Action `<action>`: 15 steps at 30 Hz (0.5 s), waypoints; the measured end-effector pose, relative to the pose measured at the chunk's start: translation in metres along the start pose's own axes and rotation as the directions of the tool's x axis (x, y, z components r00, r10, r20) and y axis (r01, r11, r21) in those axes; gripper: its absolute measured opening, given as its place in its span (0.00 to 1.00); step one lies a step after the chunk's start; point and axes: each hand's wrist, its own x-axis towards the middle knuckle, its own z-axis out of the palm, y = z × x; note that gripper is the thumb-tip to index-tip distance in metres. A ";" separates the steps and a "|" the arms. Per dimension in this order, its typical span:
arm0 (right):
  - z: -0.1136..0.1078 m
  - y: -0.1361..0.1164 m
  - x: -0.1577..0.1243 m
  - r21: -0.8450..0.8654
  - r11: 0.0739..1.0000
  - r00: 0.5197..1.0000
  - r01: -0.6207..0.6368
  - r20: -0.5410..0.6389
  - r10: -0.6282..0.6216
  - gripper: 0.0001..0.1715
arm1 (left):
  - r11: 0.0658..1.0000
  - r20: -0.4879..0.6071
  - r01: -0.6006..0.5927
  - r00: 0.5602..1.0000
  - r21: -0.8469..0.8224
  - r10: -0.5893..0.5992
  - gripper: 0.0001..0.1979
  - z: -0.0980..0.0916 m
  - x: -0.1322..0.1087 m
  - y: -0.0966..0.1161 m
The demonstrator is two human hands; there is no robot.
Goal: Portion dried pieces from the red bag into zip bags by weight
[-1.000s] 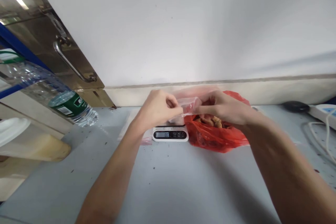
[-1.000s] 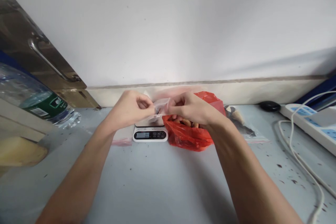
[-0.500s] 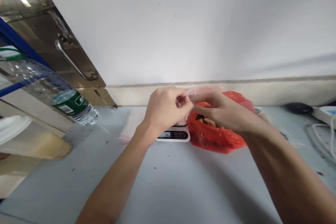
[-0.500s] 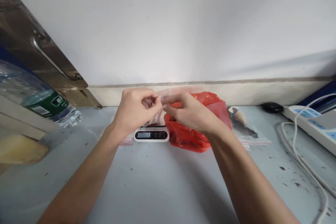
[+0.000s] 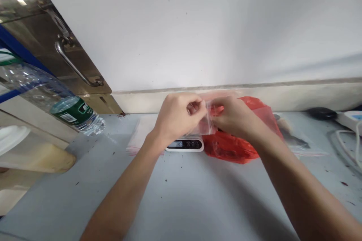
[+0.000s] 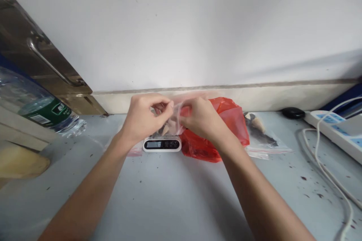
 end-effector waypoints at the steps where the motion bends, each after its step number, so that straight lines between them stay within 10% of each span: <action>1: 0.002 0.002 0.001 -0.017 0.999 0.998 0.041 -0.043 -0.042 0.03 | 1.000 -0.040 0.031 0.999 0.000 -0.031 0.13 -0.001 0.001 -0.003; 5: -0.002 0.009 0.002 -0.011 0.985 0.976 0.169 -0.140 -0.169 0.36 | 0.946 -0.136 0.318 0.936 -0.072 -0.325 0.08 -0.010 0.007 -0.021; 9: -0.022 0.018 0.003 0.033 0.968 0.954 0.250 -0.177 -0.241 0.53 | 0.654 0.116 0.597 0.773 -0.463 -0.624 0.16 -0.016 0.009 -0.029; 12: -0.045 0.028 0.000 0.034 0.967 0.959 0.252 -0.138 -0.245 0.50 | 0.458 0.193 0.575 0.741 -0.678 -0.643 0.21 -0.013 0.012 -0.027; 15: -0.069 0.041 -0.010 -0.027 0.990 0.990 0.139 -0.031 -0.139 0.33 | 0.452 0.124 0.488 0.770 -0.747 -0.626 0.17 -0.004 0.017 -0.023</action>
